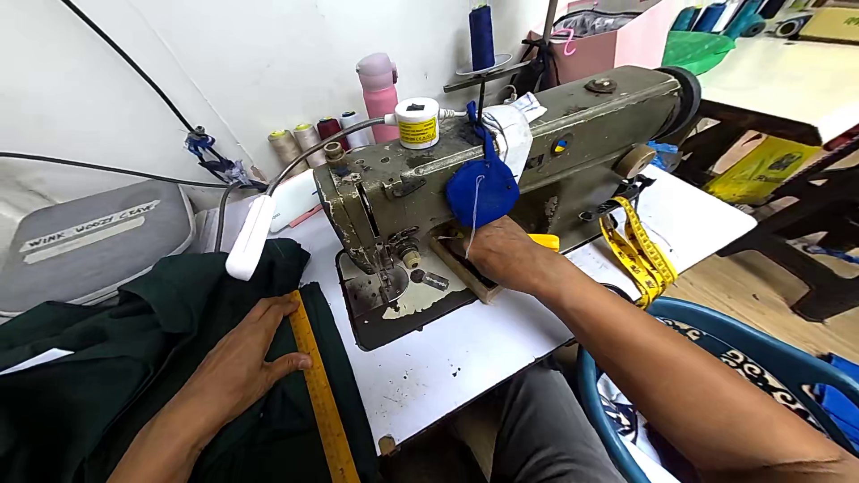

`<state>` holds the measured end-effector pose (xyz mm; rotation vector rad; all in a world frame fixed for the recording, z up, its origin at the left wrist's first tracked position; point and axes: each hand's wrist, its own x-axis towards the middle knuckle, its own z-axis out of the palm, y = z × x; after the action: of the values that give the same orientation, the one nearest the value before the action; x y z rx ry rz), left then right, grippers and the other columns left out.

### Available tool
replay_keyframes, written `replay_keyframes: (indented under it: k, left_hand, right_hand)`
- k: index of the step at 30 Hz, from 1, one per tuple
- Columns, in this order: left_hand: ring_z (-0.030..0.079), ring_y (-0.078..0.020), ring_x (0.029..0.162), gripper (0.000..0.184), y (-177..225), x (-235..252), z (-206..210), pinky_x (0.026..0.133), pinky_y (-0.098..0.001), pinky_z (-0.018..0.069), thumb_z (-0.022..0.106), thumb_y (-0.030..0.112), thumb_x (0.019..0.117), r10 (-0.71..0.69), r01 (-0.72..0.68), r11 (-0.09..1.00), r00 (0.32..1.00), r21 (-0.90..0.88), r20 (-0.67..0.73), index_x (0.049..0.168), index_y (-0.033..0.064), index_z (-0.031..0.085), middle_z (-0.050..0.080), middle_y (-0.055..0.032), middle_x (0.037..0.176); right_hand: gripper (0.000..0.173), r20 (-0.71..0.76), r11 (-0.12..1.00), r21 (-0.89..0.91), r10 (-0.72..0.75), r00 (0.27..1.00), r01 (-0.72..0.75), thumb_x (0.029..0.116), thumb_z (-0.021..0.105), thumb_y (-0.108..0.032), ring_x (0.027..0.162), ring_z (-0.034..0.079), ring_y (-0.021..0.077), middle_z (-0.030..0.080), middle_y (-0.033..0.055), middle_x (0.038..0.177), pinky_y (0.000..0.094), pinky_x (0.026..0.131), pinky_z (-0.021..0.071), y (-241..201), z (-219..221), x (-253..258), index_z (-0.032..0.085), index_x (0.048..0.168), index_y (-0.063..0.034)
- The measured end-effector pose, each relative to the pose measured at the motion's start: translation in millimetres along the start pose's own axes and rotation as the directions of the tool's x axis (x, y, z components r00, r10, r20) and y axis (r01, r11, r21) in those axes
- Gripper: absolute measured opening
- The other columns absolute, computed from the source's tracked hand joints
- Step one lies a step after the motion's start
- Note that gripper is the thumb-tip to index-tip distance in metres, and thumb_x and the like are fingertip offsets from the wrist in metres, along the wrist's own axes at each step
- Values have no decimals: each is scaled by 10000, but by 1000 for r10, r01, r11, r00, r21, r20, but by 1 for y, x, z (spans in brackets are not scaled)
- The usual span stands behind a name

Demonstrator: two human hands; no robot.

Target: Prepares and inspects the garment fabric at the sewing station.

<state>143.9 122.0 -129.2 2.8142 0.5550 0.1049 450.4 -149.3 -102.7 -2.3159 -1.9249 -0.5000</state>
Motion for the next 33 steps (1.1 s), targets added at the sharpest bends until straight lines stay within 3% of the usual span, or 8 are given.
replay_keyframes:
  k: [7, 9, 13, 17, 21, 25, 29, 33]
  left_hand:
    - [506, -280, 1375, 825, 2, -2, -1, 1073, -532, 471, 781, 567, 784, -20, 20, 1000, 1000, -7, 12, 1432, 108, 558, 501, -86, 1504]
    - [513, -299, 1369, 821, 2, -2, -2, 1065, -549, 474, 784, 554, 789, -11, 11, 1000, 1000, -9, 6, 1429, 93, 559, 505, -105, 1501]
    - [513, -291, 1369, 800, 3, -2, -3, 1063, -539, 478, 797, 525, 794, -19, 19, 1000, 1000, -3, 14, 1424, 93, 558, 496, -102, 1509]
    - [535, -270, 1343, 810, 11, -1, -10, 1062, -509, 486, 823, 504, 813, -82, 81, 996, 993, 25, 80, 1448, 92, 538, 489, -94, 1512]
    - [552, -270, 1315, 794, 20, -4, -15, 1052, -512, 496, 857, 452, 803, -121, 124, 992, 989, -33, 88, 1436, 84, 551, 505, -105, 1490]
    - [560, -272, 1302, 764, 20, -5, -16, 1059, -503, 492, 859, 409, 814, -102, 109, 990, 992, -90, 80, 1417, 54, 552, 513, -115, 1481]
    - [556, -275, 1303, 760, 21, -6, -19, 1068, -493, 481, 851, 387, 829, -91, 101, 989, 992, -106, 92, 1432, 50, 536, 506, -115, 1486]
    - [544, -274, 1313, 753, 21, -5, -19, 1081, -496, 463, 841, 399, 837, -88, 98, 991, 991, -94, 105, 1425, 43, 537, 505, -115, 1485]
  right_hand:
    - [286, 116, 999, -34, -17, 993, 21, 948, 613, -28, 1160, 643, 358, 705, 143, 1183, 554, 993, 495, 5, 5, 5, 750, 1168, -147]
    - [252, 152, 1000, -14, -15, 988, 17, 957, 600, -23, 1171, 638, 369, 697, 154, 1203, 572, 984, 498, 5, 3, 8, 750, 1138, -115]
    - [158, 117, 999, -11, -47, 992, 48, 963, 599, -19, 1052, 681, 356, 719, 155, 1019, 549, 914, 532, 8, 8, 10, 741, 1002, -76]
    - [233, 69, 997, 26, -72, 995, 70, 940, 622, 11, 1060, 696, 364, 726, 144, 1133, 584, 874, 556, 9, 16, 9, 756, 1087, -111]
    - [287, 45, 998, 47, -40, 998, 38, 914, 662, 63, 968, 716, 400, 729, 149, 1126, 614, 727, 570, 1, 6, 7, 772, 1097, -129]
    - [247, 76, 1000, 5, -28, 997, 28, 896, 700, 36, 946, 708, 382, 728, 143, 1025, 603, 739, 559, 4, 10, 11, 769, 1061, -135]
    - [301, 133, 994, -93, -38, 990, 51, 902, 711, 27, 1077, 690, 367, 719, 124, 1176, 581, 841, 559, 5, 14, 14, 771, 1132, -158]
    - [245, 119, 995, -74, -60, 991, 69, 896, 718, 25, 1051, 695, 355, 734, 124, 1094, 568, 873, 552, 10, 20, 17, 783, 1063, -142]
